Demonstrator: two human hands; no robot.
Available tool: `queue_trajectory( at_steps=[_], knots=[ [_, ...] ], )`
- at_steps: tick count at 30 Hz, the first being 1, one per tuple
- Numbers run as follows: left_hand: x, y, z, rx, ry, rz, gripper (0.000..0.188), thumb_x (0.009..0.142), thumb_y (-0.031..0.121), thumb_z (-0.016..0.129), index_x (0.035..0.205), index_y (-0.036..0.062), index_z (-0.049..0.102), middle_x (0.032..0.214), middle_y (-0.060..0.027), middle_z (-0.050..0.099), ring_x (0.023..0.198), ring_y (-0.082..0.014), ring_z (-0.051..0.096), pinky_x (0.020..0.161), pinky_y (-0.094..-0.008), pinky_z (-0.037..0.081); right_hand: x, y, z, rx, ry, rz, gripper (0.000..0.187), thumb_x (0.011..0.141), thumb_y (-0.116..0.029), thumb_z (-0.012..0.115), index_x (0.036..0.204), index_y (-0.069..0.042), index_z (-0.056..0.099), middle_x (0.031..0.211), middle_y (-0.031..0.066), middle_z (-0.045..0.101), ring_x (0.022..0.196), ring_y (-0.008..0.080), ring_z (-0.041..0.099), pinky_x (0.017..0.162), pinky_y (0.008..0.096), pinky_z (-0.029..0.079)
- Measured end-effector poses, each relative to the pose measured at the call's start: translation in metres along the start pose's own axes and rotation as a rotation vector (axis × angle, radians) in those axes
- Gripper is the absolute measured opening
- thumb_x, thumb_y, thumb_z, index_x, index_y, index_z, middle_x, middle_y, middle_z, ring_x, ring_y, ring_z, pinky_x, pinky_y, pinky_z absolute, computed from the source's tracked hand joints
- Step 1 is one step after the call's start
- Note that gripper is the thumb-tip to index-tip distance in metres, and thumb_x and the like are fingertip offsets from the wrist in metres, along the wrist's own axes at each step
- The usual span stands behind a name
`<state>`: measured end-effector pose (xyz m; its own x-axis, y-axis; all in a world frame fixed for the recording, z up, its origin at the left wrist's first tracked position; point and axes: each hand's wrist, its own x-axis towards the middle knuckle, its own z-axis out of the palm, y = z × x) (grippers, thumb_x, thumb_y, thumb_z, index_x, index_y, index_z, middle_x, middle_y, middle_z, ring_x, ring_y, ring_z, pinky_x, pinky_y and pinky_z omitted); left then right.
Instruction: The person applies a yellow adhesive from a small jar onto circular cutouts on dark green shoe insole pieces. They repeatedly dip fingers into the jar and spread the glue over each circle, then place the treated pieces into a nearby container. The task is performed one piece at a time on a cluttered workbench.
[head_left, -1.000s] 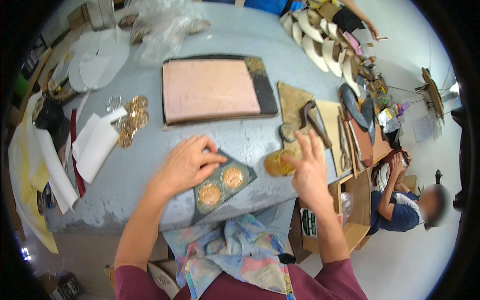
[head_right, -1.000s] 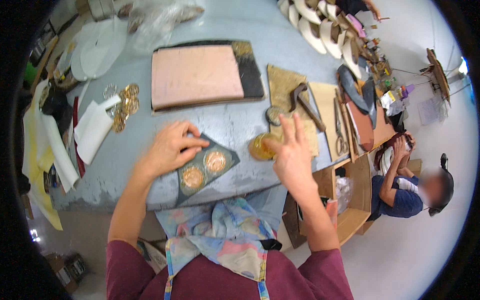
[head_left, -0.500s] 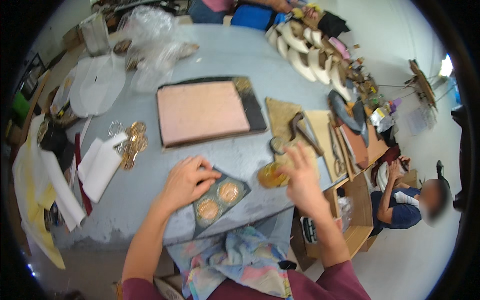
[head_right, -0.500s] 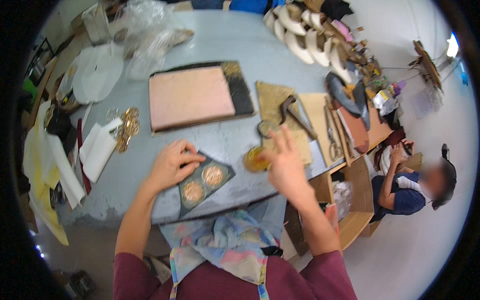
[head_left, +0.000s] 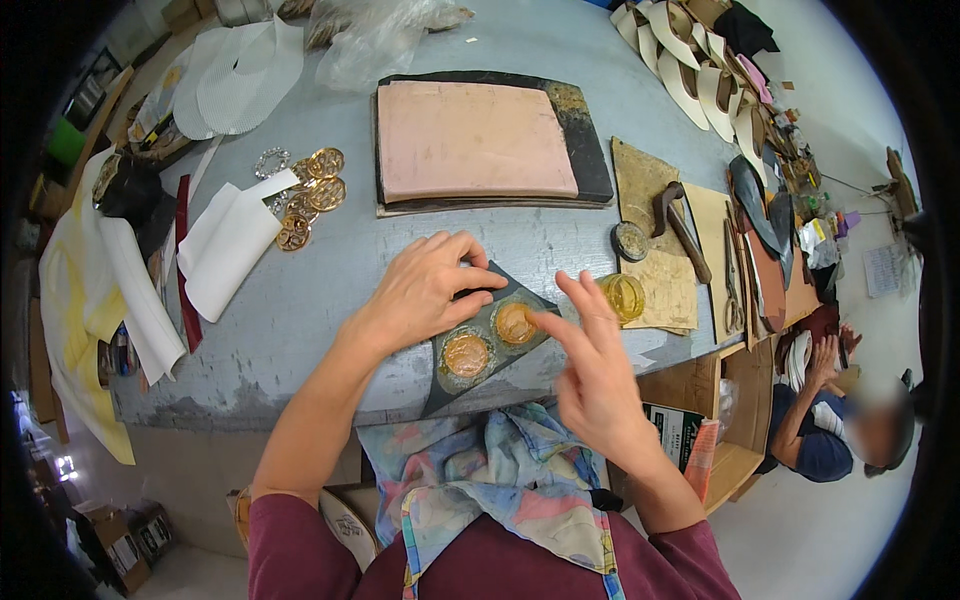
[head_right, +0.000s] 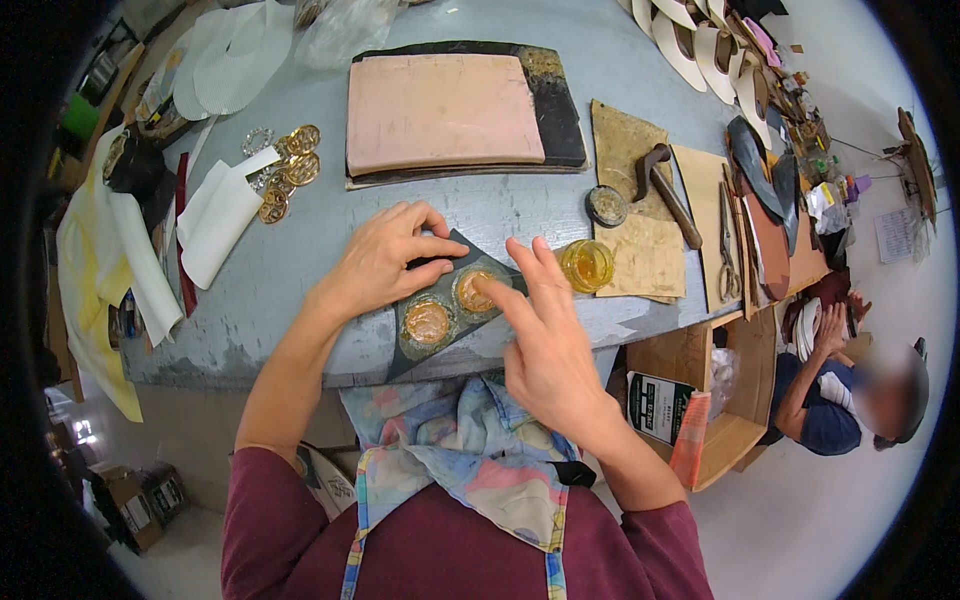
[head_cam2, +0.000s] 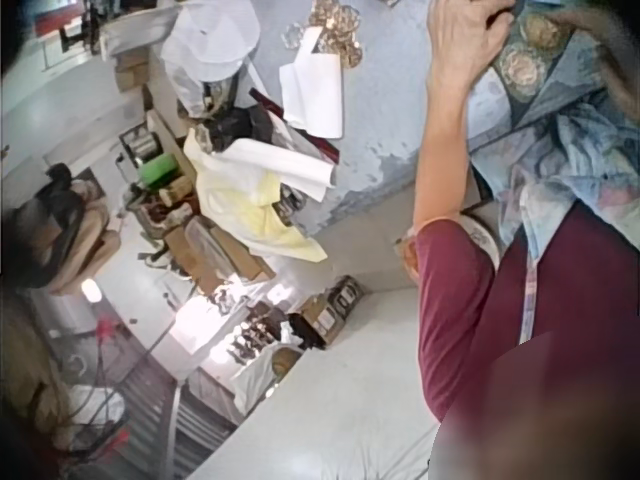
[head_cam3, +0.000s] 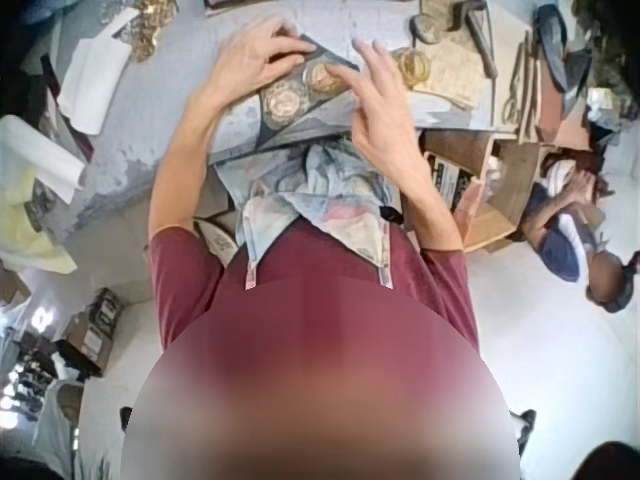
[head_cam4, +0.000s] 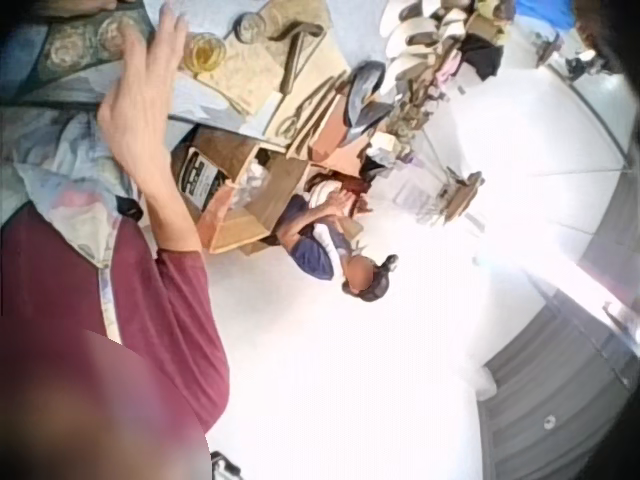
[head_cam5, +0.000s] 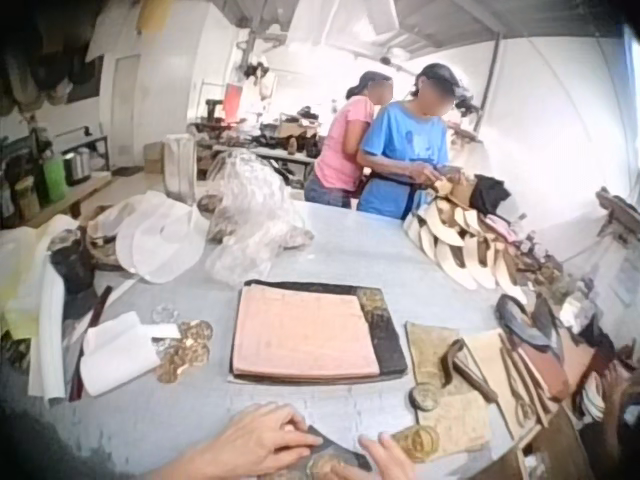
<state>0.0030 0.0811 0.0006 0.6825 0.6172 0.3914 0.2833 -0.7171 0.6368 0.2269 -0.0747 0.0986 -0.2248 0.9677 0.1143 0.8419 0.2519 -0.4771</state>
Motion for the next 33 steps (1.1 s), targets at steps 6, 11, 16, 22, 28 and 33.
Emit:
queue_trajectory(
  at_steps=[6,11,16,22,28,33],
  knots=[
    [-0.002,0.0,0.0,0.006,0.004,-0.006,0.028,0.09,0.018,0.089,0.117,0.0169,0.088,0.113,-0.005,0.069,0.108,-0.029,0.068,0.093,-0.0434,0.055,0.006,0.024,0.046,-0.092,0.025,0.086,0.069,0.083,0.018,0.058,0.15,0.004,0.06,0.171,0.0328,0.04,0.163,0.0561,0.035,0.13,0.059,0.039],
    [-0.002,-0.002,0.002,0.016,0.012,0.012,0.029,0.089,0.017,0.089,0.117,0.0154,0.088,0.113,-0.0054,0.069,0.107,-0.0293,0.068,0.093,-0.0436,0.055,0.011,0.028,0.048,-0.158,0.014,0.055,0.066,0.084,0.017,0.062,0.147,-0.002,0.067,0.172,0.0277,0.043,0.162,0.0546,0.037,0.128,0.0574,0.042],
    [0.0,-0.002,0.002,0.024,0.009,0.018,0.029,0.088,0.017,0.09,0.117,0.0143,0.088,0.112,-0.0056,0.069,0.106,-0.0293,0.068,0.092,-0.0433,0.055,0.02,0.027,0.049,-0.229,0.035,-0.055,0.058,0.084,0.01,0.069,0.137,-0.013,0.078,0.171,0.0226,0.048,0.162,0.0518,0.04,0.126,0.0549,0.045],
    [0.0,-0.002,0.003,0.024,0.027,-0.002,0.025,0.088,0.021,0.088,0.113,0.0162,0.089,0.11,-0.0035,0.071,0.106,-0.027,0.069,0.093,-0.0435,0.055,0.015,0.03,0.039,-0.331,0.003,-0.228,0.046,0.087,-0.002,0.072,0.129,-0.016,0.083,0.172,0.02,0.048,0.162,0.0481,0.042,0.127,0.0557,0.046],
    [-0.001,-0.002,0.003,0.022,0.007,0.005,0.029,0.087,0.018,0.09,0.116,0.0152,0.089,0.112,-0.0053,0.07,0.108,-0.0286,0.068,0.093,-0.0428,0.056,-0.004,0.04,0.022,-0.409,-0.05,-0.33,0.04,0.089,-0.01,0.071,0.127,-0.017,0.084,0.174,0.0192,0.047,0.166,0.0465,0.036,0.129,0.0601,0.044],
    [0.0,-0.001,0.003,0.027,0.006,0.001,0.027,0.088,0.02,0.088,0.115,0.0156,0.089,0.111,-0.0036,0.07,0.108,-0.0264,0.068,0.095,-0.0427,0.055,-0.01,0.045,0.018,-0.433,0.012,-0.283,0.037,0.089,-0.011,0.071,0.123,-0.016,0.085,0.174,0.0192,0.048,0.165,0.0465,0.038,0.128,0.059,0.045]
  ],
)
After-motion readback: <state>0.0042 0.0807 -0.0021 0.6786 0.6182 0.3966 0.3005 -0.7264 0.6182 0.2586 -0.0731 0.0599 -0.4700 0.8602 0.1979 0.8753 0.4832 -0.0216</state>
